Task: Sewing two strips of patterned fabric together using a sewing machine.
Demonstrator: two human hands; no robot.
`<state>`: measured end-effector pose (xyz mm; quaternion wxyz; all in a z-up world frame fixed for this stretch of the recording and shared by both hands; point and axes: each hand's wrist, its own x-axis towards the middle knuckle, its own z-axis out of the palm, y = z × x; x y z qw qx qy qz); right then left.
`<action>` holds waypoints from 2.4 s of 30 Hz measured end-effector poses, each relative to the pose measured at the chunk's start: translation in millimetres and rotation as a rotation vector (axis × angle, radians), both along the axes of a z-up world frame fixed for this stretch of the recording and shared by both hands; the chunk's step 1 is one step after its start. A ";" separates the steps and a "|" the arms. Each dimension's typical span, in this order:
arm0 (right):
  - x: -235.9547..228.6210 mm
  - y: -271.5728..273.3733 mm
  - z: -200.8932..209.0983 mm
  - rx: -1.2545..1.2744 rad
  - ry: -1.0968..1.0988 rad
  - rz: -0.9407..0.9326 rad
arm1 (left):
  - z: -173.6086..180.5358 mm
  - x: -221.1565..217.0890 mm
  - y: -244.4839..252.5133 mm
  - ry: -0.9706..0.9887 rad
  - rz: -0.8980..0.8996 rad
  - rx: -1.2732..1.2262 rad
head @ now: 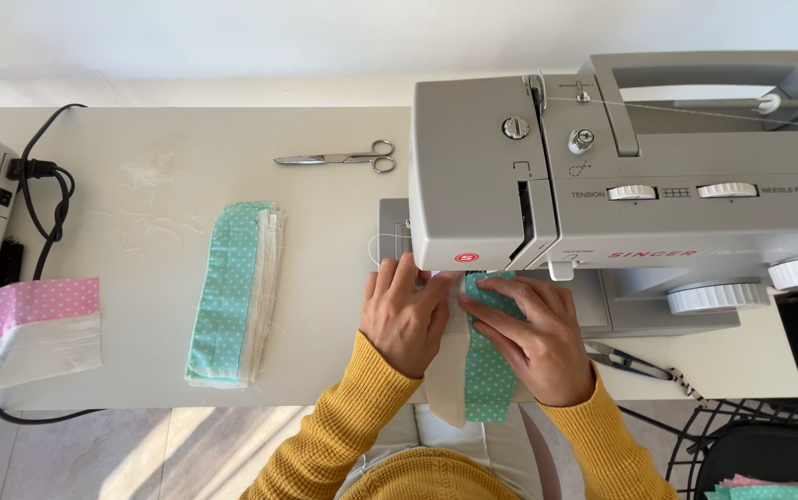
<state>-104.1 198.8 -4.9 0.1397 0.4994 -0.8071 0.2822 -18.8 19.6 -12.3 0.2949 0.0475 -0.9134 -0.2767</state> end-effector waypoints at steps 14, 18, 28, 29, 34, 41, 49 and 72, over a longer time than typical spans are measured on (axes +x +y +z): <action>2.2 1.2 -3.5 -0.033 0.028 0.013 | -13.2 23.6 1.4 0.167 -0.181 -0.083; 1.4 1.0 -2.2 -0.038 0.051 0.021 | -11.0 22.2 -2.2 0.157 -0.213 -0.093; 3.2 2.4 1.2 -0.032 0.058 0.024 | -7.5 5.5 -22.6 0.131 -0.238 -0.130; 3.1 3.4 0.8 -0.025 0.064 0.035 | -5.0 2.7 -25.1 0.133 -0.227 -0.124; 3.2 4.8 4.1 -0.022 0.072 0.077 | -10.1 -8.5 -34.7 0.031 -0.289 -0.052; 2.3 7.0 0.1 -0.029 0.074 0.095 | -21.5 -23.0 -46.7 -0.023 -0.401 0.052; -0.2 7.5 -2.5 -0.026 0.093 0.111 | -9.9 -36.9 -59.2 -0.176 -0.557 0.141; -8.3 7.8 -9.3 0.015 0.116 0.287 | -6.6 -35.8 -44.0 -0.296 -0.323 -0.014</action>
